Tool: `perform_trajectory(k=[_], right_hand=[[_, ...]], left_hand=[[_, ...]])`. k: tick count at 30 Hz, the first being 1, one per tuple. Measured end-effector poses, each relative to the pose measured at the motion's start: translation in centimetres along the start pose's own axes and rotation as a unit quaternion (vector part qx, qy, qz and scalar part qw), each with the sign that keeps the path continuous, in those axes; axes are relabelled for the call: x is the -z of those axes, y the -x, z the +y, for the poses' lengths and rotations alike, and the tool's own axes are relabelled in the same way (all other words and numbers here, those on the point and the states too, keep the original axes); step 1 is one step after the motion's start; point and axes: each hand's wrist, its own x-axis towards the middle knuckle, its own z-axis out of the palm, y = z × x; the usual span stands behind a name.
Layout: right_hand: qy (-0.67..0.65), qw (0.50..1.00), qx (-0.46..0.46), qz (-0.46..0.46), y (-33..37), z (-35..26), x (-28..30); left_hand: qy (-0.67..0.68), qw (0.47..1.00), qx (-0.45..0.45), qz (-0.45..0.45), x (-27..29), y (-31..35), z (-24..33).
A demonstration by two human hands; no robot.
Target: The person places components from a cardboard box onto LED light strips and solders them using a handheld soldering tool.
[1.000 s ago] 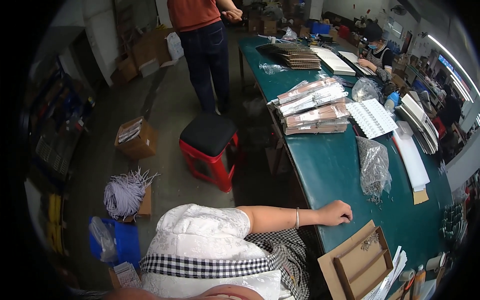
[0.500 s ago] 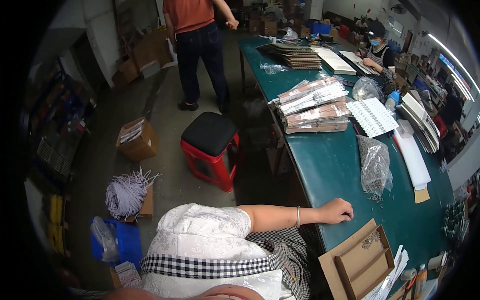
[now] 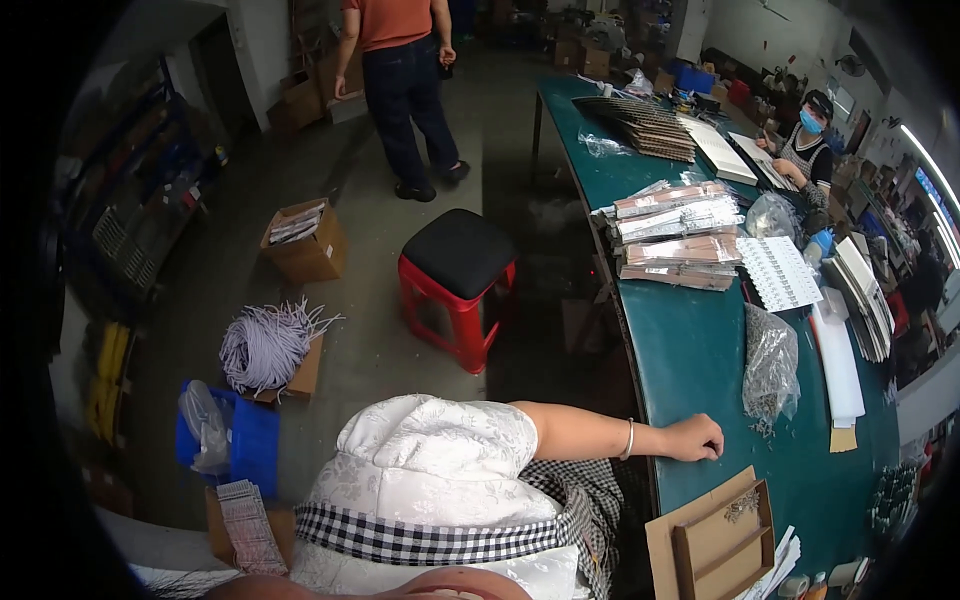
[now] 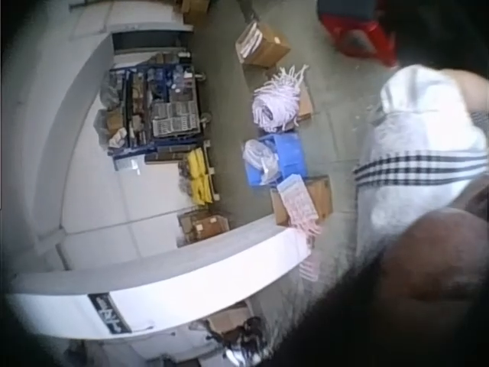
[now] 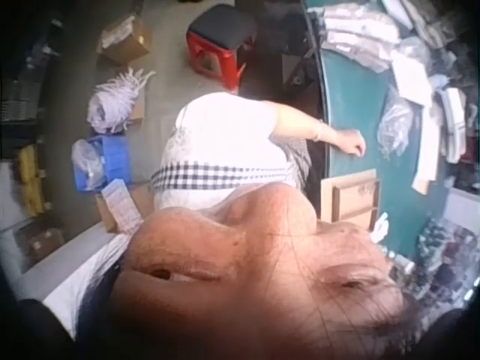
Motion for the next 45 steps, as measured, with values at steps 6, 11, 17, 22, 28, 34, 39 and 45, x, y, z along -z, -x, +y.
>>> perform_trajectory(k=[6, 11, 17, 22, 28, 34, 39, 45], right_hand=[[0.001, 0.999, 0.027, 0.032, -0.2, -0.5, 0.0], [-0.072, 0.997, 0.006, -0.005, -0.5, -2.1, -0.6], [-0.099, 0.993, 0.026, 0.055, -0.2, -2.3, 0.5], [-0.032, 0.997, -0.031, -0.068, 0.3, 0.8, -0.3], [-0.104, 0.991, -0.087, -0.023, 1.5, 0.2, -0.7], [-0.143, 0.984, -0.102, 0.018, -0.8, -4.8, 1.2], [-0.178, 0.974, -0.141, 0.015, -1.2, -5.1, 1.6], [-0.286, 0.939, -0.186, 0.049, -2.3, -4.2, 4.2]], left_hand=[[0.013, 0.999, 0.020, 0.031, 0.0, -0.1, -0.4], [-0.030, 0.998, 0.017, 0.042, 1.4, -0.9, -1.3], [-0.125, 0.992, -0.023, 0.001, 0.3, -1.7, 0.3], [-0.171, 0.985, -0.034, -0.011, -0.2, 0.3, -0.1], [-0.175, 0.983, -0.053, 0.024, 0.1, 0.6, 1.1], [-0.167, 0.985, 0.004, -0.042, 2.5, -1.4, -0.8], [-0.107, 0.990, 0.045, -0.075, 2.1, -1.4, -1.3], [-0.108, 0.987, 0.082, -0.081, 1.8, -0.3, 0.2]])
